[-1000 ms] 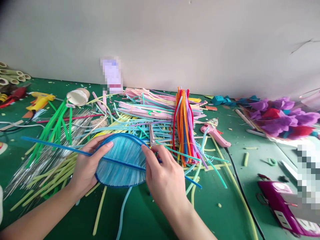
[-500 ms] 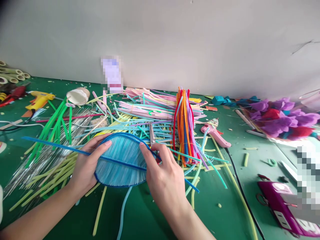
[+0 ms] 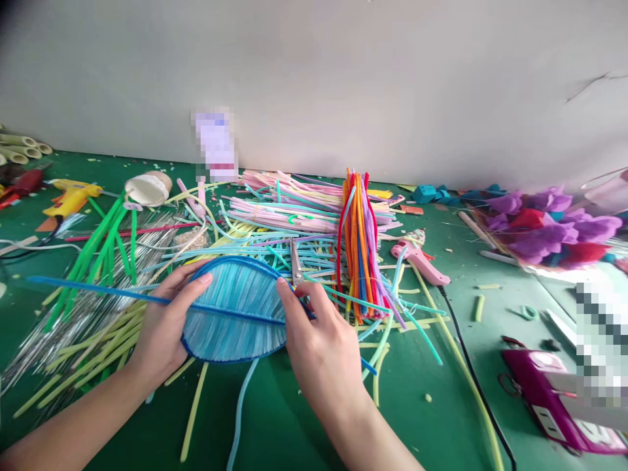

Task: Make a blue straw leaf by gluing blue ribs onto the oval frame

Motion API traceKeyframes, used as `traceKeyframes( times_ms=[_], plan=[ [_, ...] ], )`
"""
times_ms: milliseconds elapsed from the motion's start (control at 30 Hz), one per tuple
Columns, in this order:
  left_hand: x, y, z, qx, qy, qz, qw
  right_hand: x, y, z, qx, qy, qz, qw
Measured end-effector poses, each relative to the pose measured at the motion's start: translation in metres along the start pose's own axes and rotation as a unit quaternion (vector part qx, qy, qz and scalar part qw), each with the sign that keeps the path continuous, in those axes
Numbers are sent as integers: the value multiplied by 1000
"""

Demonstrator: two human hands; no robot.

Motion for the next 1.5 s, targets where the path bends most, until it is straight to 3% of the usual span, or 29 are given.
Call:
traceKeyframes(
  times_ms=[667,1000,1233,1500],
  plan=[
    [-4,-1,-1,0,-10,-23,1000,1,6,-7,-35,26,-10,999],
    [-2,2,-1,-16,1,54,998,4,4,-9,-27,38,-16,999],
    [9,-2,6,-38,-54,23,998,8,-12,4,25,-26,-81,996],
    [9,-4,6,-37,-69,10,997,6,-4,-3,62,-26,-45,997]
  ],
)
Point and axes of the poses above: each hand's wrist, its own x-axis towards the middle knuckle, its own z-axis out of the back of the hand, y = z × x, the point moved 4 cm from there along x, towards the middle knuckle, and after that the axes turned 9 degrees about -x, right-handed, at the moved point
